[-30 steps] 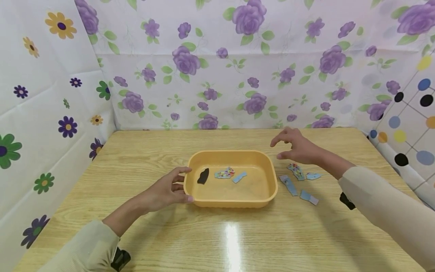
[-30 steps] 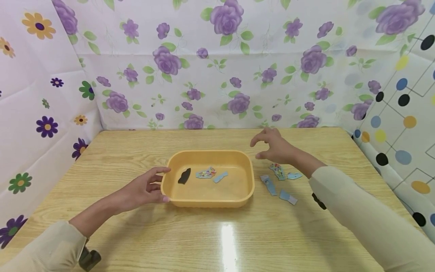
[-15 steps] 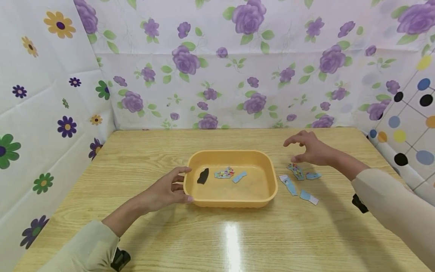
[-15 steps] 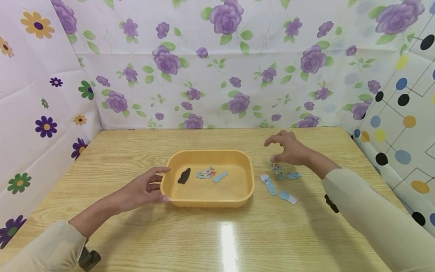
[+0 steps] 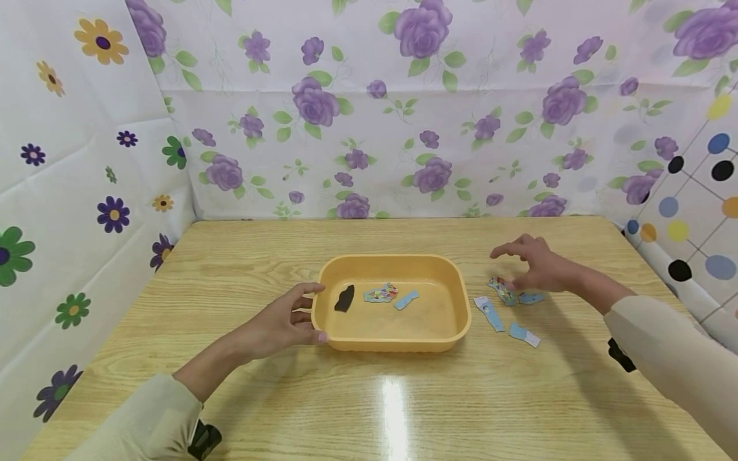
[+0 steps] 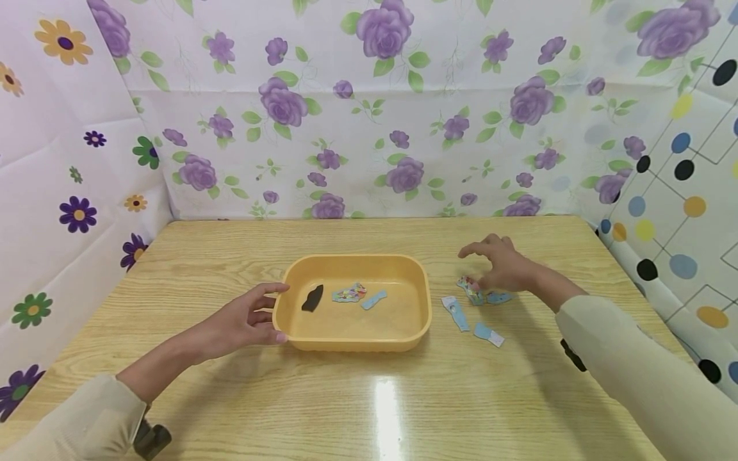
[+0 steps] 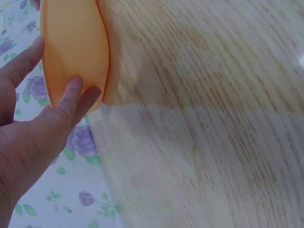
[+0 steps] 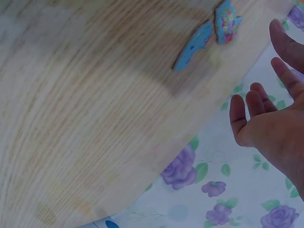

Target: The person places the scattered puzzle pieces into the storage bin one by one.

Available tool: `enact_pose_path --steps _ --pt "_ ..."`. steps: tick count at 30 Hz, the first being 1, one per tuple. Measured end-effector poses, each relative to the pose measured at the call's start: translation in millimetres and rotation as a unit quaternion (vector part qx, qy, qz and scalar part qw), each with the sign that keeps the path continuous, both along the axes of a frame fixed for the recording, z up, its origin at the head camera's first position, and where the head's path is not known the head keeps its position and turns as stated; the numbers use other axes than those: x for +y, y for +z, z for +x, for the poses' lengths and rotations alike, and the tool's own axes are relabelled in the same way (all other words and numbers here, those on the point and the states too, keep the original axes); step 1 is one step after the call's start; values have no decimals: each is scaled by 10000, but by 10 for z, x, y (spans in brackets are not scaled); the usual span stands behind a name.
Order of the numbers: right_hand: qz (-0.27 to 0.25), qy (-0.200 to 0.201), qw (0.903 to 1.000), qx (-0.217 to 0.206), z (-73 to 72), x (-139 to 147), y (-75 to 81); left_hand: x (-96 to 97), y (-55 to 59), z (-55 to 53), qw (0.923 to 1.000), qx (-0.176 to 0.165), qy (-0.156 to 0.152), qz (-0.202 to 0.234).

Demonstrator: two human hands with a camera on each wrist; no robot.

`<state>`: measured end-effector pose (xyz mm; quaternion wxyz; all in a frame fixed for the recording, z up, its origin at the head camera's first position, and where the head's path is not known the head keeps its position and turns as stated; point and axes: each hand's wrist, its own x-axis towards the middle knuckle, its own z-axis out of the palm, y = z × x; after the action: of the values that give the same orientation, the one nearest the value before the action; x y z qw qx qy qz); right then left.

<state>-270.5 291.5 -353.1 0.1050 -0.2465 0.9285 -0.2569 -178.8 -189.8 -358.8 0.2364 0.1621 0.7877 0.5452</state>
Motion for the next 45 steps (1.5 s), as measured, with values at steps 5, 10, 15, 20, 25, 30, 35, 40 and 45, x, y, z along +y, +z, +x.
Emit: enact_pose_path --steps 5,10,15,20,25,30,35,40,45 --pt "240 -101 9996 54 42 27 -67 2 -4 -2 10000 -19 13 17" --pt "459 -139 9988 113 74 43 -130 3 -7 -4 10000 -39 15 49" --pt "435 -133 9989 121 72 55 -181 4 -4 -2 10000 -43 15 56" --pt "437 -112 9989 131 58 63 -252 2 -8 -2 10000 -59 9 61" --pt "665 7 9970 384 57 52 -299 5 -11 -1 9999 -79 10 104" --pt "761 37 9950 640 52 45 -303 7 -2 0 9998 -113 22 168" --pt "698 38 9952 688 43 46 -308 6 -1 -8 9998 -87 1 160" --pt "595 53 9962 629 46 40 -316 3 0 -10 9999 -44 -7 99" --pt "581 29 9970 512 41 44 -327 1 -1 -8 10000 -40 -5 89"
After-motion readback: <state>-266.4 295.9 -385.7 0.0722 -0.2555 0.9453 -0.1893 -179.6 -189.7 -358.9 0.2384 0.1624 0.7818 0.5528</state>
